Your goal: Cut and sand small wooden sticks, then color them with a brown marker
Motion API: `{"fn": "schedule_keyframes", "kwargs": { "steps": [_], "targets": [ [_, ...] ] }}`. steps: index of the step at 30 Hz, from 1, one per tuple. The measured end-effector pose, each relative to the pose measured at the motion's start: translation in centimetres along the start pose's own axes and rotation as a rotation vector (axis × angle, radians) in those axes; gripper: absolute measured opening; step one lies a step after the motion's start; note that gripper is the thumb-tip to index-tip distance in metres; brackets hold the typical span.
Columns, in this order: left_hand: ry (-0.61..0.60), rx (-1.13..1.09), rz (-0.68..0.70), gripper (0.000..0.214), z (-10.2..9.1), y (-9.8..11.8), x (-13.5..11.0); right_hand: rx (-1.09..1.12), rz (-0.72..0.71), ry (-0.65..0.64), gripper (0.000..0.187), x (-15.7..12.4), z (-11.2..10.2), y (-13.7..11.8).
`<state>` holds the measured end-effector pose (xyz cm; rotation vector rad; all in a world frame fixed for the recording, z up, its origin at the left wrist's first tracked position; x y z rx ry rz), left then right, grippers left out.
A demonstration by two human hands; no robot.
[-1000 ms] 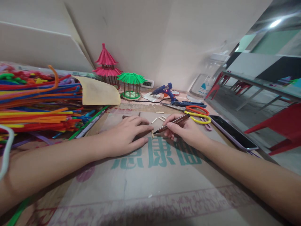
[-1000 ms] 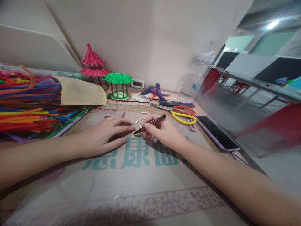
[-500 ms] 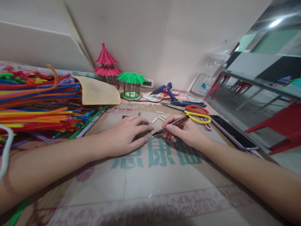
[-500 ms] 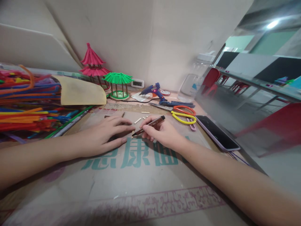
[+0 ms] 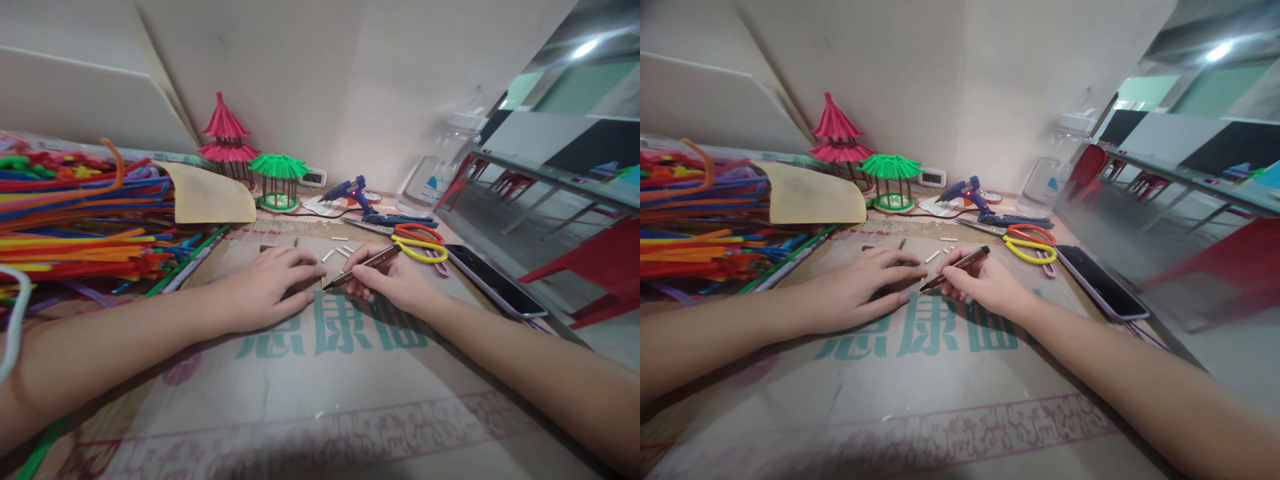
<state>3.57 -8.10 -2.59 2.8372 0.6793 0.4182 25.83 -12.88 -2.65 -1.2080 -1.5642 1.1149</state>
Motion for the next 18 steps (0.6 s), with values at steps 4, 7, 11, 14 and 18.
{"fn": "schedule_keyframes", "kwargs": {
  "steps": [4, 7, 11, 14, 18],
  "targets": [
    [-0.003, 0.003, -0.001, 0.042, -0.03, 0.00, -0.09, 0.015, -0.006, 0.000, 0.025, 0.05, -0.08, 0.08],
    [-0.006, 0.008, -0.006, 0.042, 0.03, -0.08, -0.14, 0.004, -0.003, 0.010, 0.026, 0.03, -0.12, 0.06],
    [-0.009, 0.005, -0.012, 0.042, 0.09, -0.07, -0.10, -0.019, 0.008, -0.003, 0.025, -0.05, -0.09, -0.04],
    [-0.011, 0.002, -0.014, 0.043, 0.04, 0.01, -0.06, -0.010, 0.006, 0.000, 0.024, -0.06, -0.07, -0.08],
    [-0.007, 0.002, -0.013, 0.042, -0.02, 0.04, -0.08, -0.010, 0.005, 0.008, 0.024, -0.04, -0.05, -0.06]
  ]
}}
Point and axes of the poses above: each hand's wrist, its own x-axis towards the middle knuckle, its own z-axis out of the palm, y = z × x, the point moved 2 cm from there along x, towards the middle knuckle, and after that the axes turned 4 degrees about y, right-handed, at the moved point
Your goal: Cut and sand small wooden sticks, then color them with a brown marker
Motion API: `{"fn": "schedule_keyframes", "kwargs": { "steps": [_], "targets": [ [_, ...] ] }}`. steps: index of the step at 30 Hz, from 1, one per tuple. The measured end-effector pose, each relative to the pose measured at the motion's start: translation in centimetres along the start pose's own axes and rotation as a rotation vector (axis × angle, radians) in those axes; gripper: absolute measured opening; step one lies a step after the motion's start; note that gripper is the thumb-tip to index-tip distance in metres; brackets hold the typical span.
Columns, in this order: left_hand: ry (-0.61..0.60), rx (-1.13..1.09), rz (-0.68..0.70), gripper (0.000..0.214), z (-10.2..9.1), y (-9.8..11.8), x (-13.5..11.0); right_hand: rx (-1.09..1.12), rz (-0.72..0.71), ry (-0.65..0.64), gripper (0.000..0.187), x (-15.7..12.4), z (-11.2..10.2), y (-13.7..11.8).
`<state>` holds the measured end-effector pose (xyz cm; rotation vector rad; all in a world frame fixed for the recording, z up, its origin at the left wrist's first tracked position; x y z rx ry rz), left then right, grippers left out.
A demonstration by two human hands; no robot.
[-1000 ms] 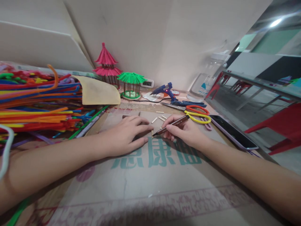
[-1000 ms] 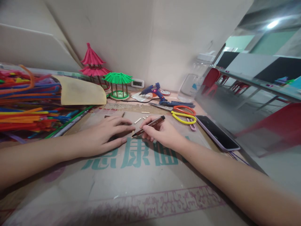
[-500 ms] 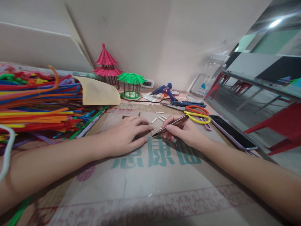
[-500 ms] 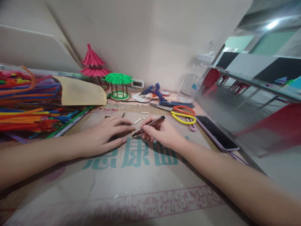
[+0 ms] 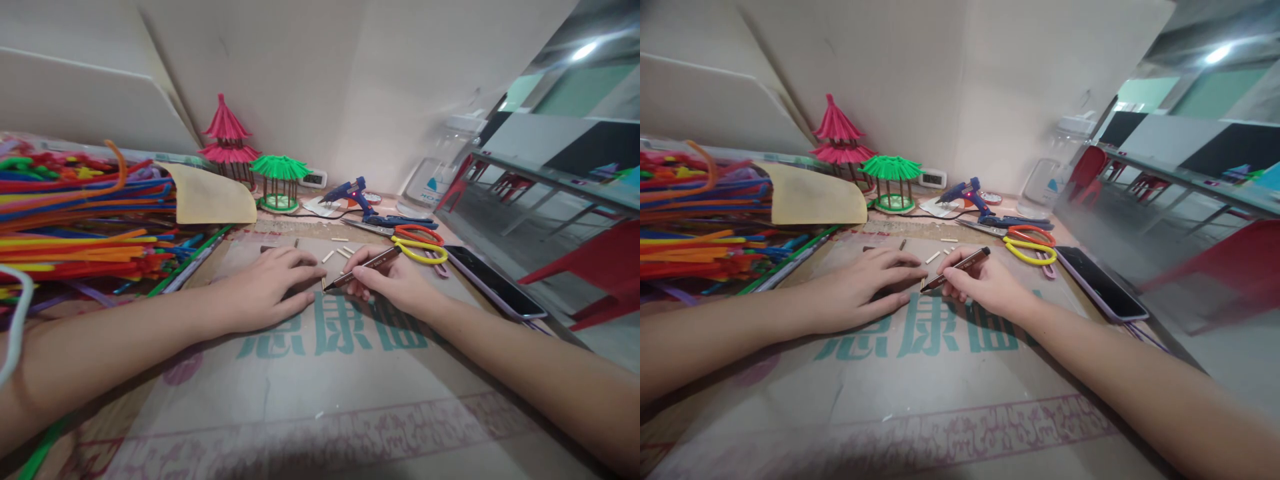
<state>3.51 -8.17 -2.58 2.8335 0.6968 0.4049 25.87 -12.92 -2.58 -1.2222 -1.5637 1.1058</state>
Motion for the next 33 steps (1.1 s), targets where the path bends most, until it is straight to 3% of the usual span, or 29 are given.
{"fn": "schedule_keyframes", "kwargs": {
  "steps": [7, 10, 13, 18, 26, 33],
  "targets": [
    [0.007, -0.003, -0.005, 0.043, 0.0, 0.0, 0.0, -0.005, -0.007, -0.010, 0.024, 0.0, 0.0, 0.0],
    [0.065, 0.006, 0.015, 0.042, -0.1, 0.2, -0.1, -0.008, 0.000, -0.003, 0.024, 0.0, 0.0, 0.0],
    [0.142, 0.042, 0.109, 0.028, -0.5, 0.6, -0.3, -0.003, 0.008, 0.003, 0.025, 0.0, 0.0, 0.0],
    [0.167, 0.092, 0.253, 0.028, -0.7, 1.0, -0.6, 0.015, 0.020, 0.024, 0.027, 0.1, 0.0, 0.0],
    [0.121, 0.024, 0.110, 0.034, -0.1, 0.3, -0.2, 0.021, 0.013, 0.018, 0.028, 0.1, -0.1, 0.2],
    [0.056, -0.004, 0.107, 0.035, 0.1, 0.1, 0.1, 0.035, -0.002, 0.029, 0.028, 0.1, -0.2, 0.2]
  ]
}}
Point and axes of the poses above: each hand's wrist, its own x-axis towards the middle knuckle, its own z-axis out of the palm, y = z × x, the point moved 2 cm from there along x, towards the middle knuckle, and after that the axes turned 4 degrees about y, right-handed, at the moved point
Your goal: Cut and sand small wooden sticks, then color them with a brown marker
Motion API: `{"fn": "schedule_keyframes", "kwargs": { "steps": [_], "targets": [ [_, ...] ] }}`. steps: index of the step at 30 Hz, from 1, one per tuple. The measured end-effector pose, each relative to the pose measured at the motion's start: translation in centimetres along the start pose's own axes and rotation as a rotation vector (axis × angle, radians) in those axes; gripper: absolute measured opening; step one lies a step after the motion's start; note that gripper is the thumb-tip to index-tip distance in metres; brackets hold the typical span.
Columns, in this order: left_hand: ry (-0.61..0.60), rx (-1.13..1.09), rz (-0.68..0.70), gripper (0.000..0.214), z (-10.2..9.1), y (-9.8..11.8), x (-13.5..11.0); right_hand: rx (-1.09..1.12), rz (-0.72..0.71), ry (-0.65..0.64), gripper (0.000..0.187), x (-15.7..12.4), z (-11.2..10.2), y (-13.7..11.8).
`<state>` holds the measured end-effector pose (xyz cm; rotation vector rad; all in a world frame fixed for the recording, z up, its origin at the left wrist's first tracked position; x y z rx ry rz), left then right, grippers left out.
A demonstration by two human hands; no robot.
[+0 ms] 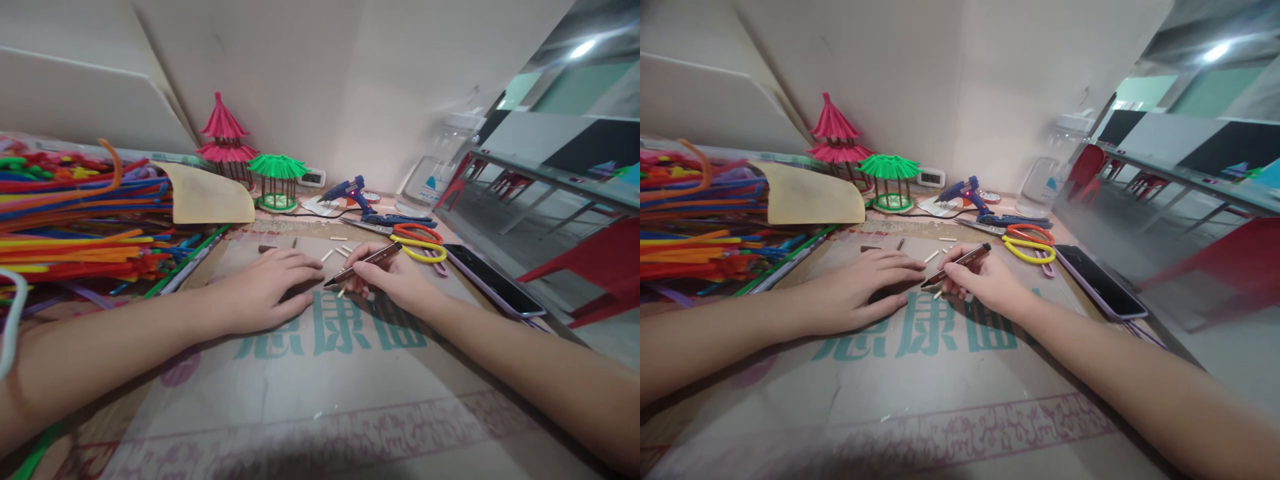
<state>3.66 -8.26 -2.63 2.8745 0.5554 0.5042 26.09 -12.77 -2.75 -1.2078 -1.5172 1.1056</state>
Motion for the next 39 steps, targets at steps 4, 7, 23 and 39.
{"fn": "schedule_keyframes", "kwargs": {
  "steps": [4, 7, 23, 39],
  "targets": [
    [0.028, -0.041, -0.009, 0.030, -0.2, 0.1, 0.0, 0.042, -0.017, 0.112, 0.026, 0.1, -0.3, 0.2],
    [0.059, -0.067, 0.009, 0.024, -0.4, 0.1, -0.1, 0.063, -0.046, 0.173, 0.027, 0.2, -0.4, 0.4],
    [0.024, -0.105, 0.191, 0.032, -0.1, 0.9, -0.3, 0.142, -0.066, 0.079, 0.029, 0.1, 0.3, 1.0],
    [0.092, -0.038, 0.004, 0.021, -0.3, 0.1, 0.0, 0.071, -0.074, 0.124, 0.033, 0.3, 0.0, 1.0]
  ]
}}
Point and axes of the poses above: each hand's wrist, its own x-axis towards the middle knuckle, its own z-axis out of the palm, y = z × x, the point moved 2 cm from there along x, towards the middle knuckle, and after that the axes turned 4 degrees about y, right-handed, at the moved point
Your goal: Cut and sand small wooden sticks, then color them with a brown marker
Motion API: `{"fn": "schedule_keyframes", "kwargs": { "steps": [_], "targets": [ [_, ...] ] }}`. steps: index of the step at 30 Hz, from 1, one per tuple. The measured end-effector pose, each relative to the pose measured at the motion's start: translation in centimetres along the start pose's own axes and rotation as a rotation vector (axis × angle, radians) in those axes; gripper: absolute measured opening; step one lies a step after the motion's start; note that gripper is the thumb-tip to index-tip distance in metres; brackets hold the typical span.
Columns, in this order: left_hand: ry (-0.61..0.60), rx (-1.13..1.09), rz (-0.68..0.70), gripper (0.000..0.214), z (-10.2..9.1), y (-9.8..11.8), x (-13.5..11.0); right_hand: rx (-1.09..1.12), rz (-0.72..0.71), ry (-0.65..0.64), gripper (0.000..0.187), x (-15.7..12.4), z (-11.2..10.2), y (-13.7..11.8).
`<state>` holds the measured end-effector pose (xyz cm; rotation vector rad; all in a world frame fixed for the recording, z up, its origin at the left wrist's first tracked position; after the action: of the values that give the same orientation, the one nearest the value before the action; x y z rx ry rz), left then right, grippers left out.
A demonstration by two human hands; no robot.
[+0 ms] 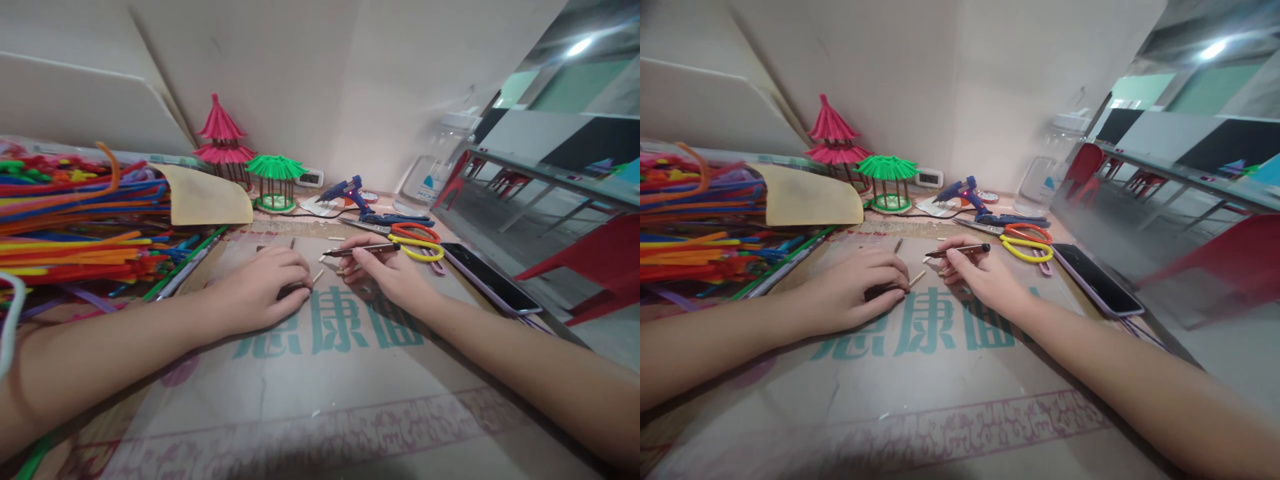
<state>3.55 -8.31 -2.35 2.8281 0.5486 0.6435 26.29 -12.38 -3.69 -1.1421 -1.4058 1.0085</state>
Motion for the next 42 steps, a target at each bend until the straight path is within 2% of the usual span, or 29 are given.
{"fn": "schedule_keyframes", "kwargs": {
  "steps": [9, 16, 24, 34, 38, 42],
  "targets": [
    [-0.044, -0.060, 0.109, 0.025, -0.16, 0.42, -0.05, -0.079, -0.040, -0.004, 0.032, 0.06, 0.02, -0.06],
    [-0.175, 0.000, 0.153, 0.037, -0.18, 0.52, 0.24, -0.080, -0.033, -0.014, 0.031, 0.01, -0.02, -0.07],
    [-0.042, 0.007, -0.005, 0.026, -0.13, 0.35, -0.20, -0.071, -0.011, 0.003, 0.031, -0.01, -0.01, 0.02],
    [-0.019, -0.091, -0.067, 0.021, 0.18, -0.35, 0.27, -0.089, -0.009, 0.010, 0.032, -0.05, 0.00, -0.24],
    [0.042, -0.044, -0.093, 0.023, -0.02, -0.37, 0.12, -0.075, -0.010, 0.004, 0.032, -0.03, 0.01, -0.19],
    [0.007, 0.012, -0.146, 0.034, -0.16, -0.31, 0.05, -0.061, -0.007, -0.001, 0.030, -0.05, 0.09, -0.18]
  ]
}}
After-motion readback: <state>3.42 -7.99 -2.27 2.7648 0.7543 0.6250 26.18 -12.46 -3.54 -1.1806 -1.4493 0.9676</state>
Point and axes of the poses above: each hand's wrist, its own x-axis towards the middle knuckle, its own z-axis out of the palm, y = z × x, the point moved 2 cm from there along x, towards the middle knuckle, and after that the axes turned 4 degrees about y, right-handed, at the moved point
